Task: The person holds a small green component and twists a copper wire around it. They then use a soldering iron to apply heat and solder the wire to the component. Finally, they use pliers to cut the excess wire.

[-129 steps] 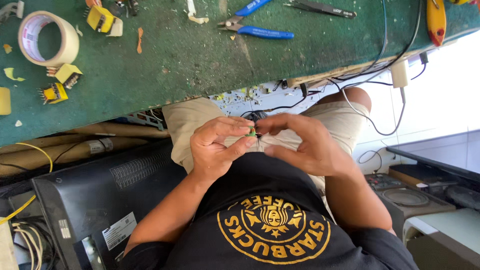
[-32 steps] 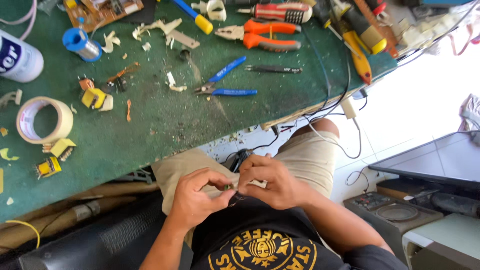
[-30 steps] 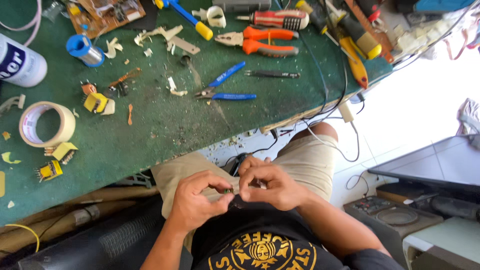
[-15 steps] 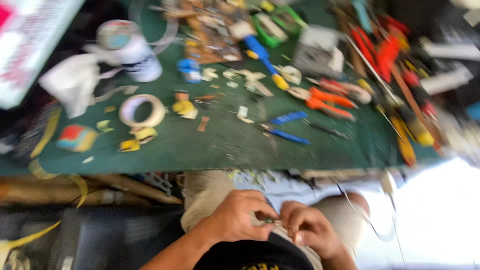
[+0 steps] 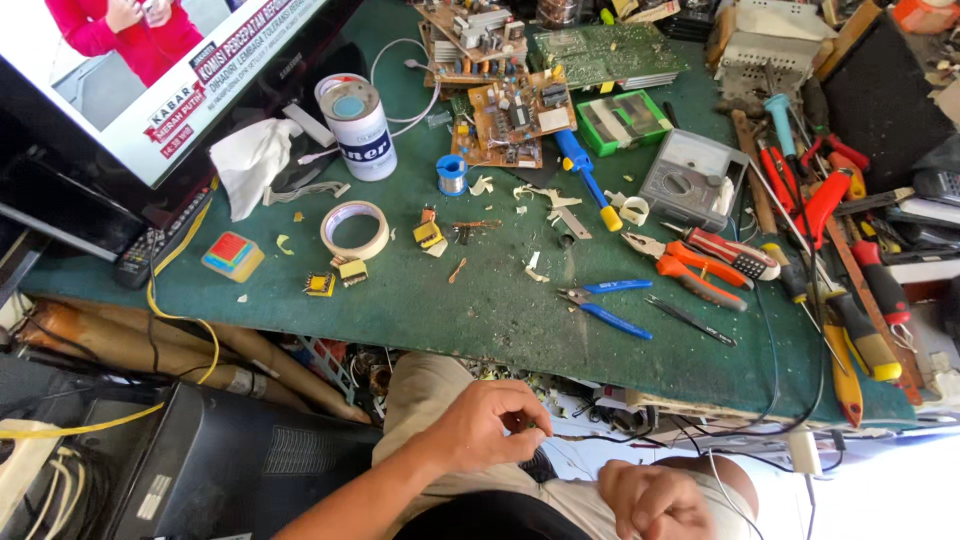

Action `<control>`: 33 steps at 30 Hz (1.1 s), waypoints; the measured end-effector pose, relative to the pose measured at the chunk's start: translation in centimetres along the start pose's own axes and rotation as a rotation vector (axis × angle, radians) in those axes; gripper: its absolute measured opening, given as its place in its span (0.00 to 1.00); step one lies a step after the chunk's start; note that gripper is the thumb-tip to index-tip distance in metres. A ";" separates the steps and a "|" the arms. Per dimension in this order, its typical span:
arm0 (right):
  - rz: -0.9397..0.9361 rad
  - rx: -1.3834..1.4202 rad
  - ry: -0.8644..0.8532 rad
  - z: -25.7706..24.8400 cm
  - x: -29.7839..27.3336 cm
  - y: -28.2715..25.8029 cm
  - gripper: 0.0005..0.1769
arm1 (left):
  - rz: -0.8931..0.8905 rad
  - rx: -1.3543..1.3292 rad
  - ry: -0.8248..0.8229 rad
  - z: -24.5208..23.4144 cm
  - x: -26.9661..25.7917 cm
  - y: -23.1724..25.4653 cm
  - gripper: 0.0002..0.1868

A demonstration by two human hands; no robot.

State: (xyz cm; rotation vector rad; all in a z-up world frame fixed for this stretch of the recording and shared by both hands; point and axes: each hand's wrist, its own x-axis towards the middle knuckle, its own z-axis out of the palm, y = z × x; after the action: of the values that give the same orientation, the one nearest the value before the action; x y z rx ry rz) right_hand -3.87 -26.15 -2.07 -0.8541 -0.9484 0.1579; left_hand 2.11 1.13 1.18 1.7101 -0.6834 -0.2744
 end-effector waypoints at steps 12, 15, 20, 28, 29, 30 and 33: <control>0.225 -1.282 -0.002 3.3 0.5 -1.5 0.09 | 0.072 -0.506 0.312 1.6 0.4 -1.8 0.12; 0.144 -1.217 -0.013 3.5 -0.5 -1.3 0.11 | -0.055 -0.653 0.383 2.0 1.0 -2.2 0.13; -0.062 -1.043 0.283 4.6 -0.2 -1.4 0.07 | -0.208 -0.967 0.432 3.3 1.7 -2.8 0.15; -0.126 -1.182 0.078 5.8 3.3 -1.3 0.19 | -0.206 -1.077 0.494 3.7 1.9 -1.5 0.16; -0.051 -1.162 0.068 5.8 3.3 -1.8 0.14 | -0.134 -0.997 0.462 3.5 1.8 -1.7 0.15; 0.024 -1.140 0.057 5.9 3.2 -2.2 0.14 | -0.063 -0.916 0.430 3.4 1.7 -1.8 0.15; 0.143 -1.013 0.131 6.0 1.8 -5.7 0.17 | 0.062 -0.682 0.348 1.8 1.8 -0.4 0.13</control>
State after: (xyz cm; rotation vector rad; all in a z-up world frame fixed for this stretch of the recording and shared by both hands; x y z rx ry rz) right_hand -8.69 -25.73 4.87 -1.8383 -0.8200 -0.2877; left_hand 2.71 -1.29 0.69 1.0430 -0.3253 -0.1362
